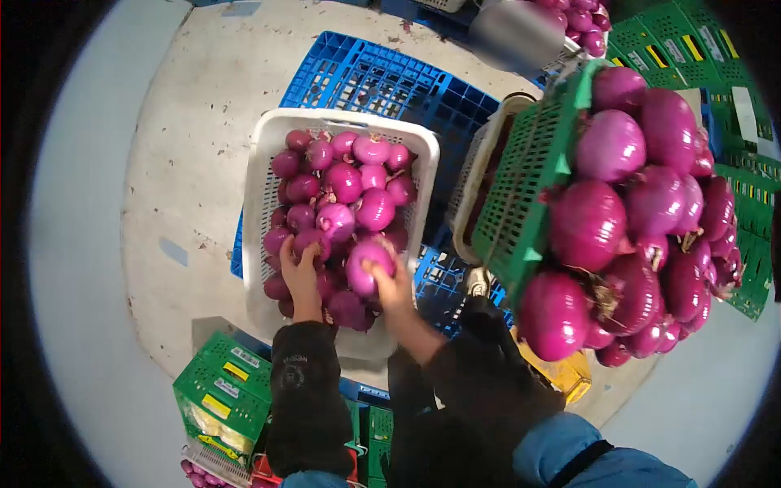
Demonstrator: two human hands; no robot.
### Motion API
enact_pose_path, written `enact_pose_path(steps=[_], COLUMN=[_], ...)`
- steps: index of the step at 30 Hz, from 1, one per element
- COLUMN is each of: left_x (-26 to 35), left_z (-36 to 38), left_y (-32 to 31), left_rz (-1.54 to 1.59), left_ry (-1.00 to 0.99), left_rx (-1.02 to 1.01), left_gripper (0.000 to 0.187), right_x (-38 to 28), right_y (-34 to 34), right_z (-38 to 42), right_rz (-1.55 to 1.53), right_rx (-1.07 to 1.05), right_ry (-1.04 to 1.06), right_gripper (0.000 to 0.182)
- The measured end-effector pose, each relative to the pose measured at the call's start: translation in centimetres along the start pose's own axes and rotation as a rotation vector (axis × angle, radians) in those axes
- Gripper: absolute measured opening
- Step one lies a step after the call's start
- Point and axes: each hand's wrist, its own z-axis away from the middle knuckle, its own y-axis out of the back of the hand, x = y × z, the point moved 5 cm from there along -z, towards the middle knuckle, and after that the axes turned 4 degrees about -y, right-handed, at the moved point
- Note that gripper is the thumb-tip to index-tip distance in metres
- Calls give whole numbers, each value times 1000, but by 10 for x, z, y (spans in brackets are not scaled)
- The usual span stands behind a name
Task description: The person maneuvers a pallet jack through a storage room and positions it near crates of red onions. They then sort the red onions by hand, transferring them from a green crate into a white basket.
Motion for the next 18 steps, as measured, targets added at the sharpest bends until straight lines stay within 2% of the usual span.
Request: enact_pose_path(steps=[1,2,3,7,8,9,10,11,12,13,14,15,17,18], left_x=[-7,-10,-12,-25,-12,5,16,14,14,13,12,7,-8,-10], left_z=[-18,-37,-53,-93,-87,-78,-72,-72,-71,-71,-72,-77,-92,-96], left_y=[0,5,7,5,0,-8,-13,-13,-20,-28,-32,-33,-35,-33], left_rz=[7,-130,-266,-303,-302,-300,-298,-299,-306,-311,-453,-445,-565,-563], left_ry=[6,-49,-107,-219,-215,-298,-382,-381,-420,-462,-509,-513,-493,-466], left_rx=[3,21,37,45,47,17,-14,-15,-119,-226,-228,-237,-201,-188], left_gripper=[60,58,57,46,46,45,43,43,42,41,47,47,54,62], right_x=[-6,-13,-20,-1,1,-1,6,13,18,24,31,47,43,38], right_y=[-9,-20,-29,-60,-71,-79,-80,-82,-81,-78,-73,-64,-47,-37], right_z=[-15,-25,-34,-61,-61,-58,-61,-62,-61,-59,-58,-58,-24,-6], right_rz=[-18,-8,-28,-11,-26,-46,-90,-135,-136,-95,-54,51,31,130], right_rx=[44,44,53,49,3,-72,-77,-82,-82,-114,-143,-188,-277,-269], right_ry=[45,45,-23,-207,-250,-255,-255,-253,-251,-237,-220,-176,-179,-103], right_gripper=[66,66,69,79,83,86,85,83,83,74,64,55,47,43])
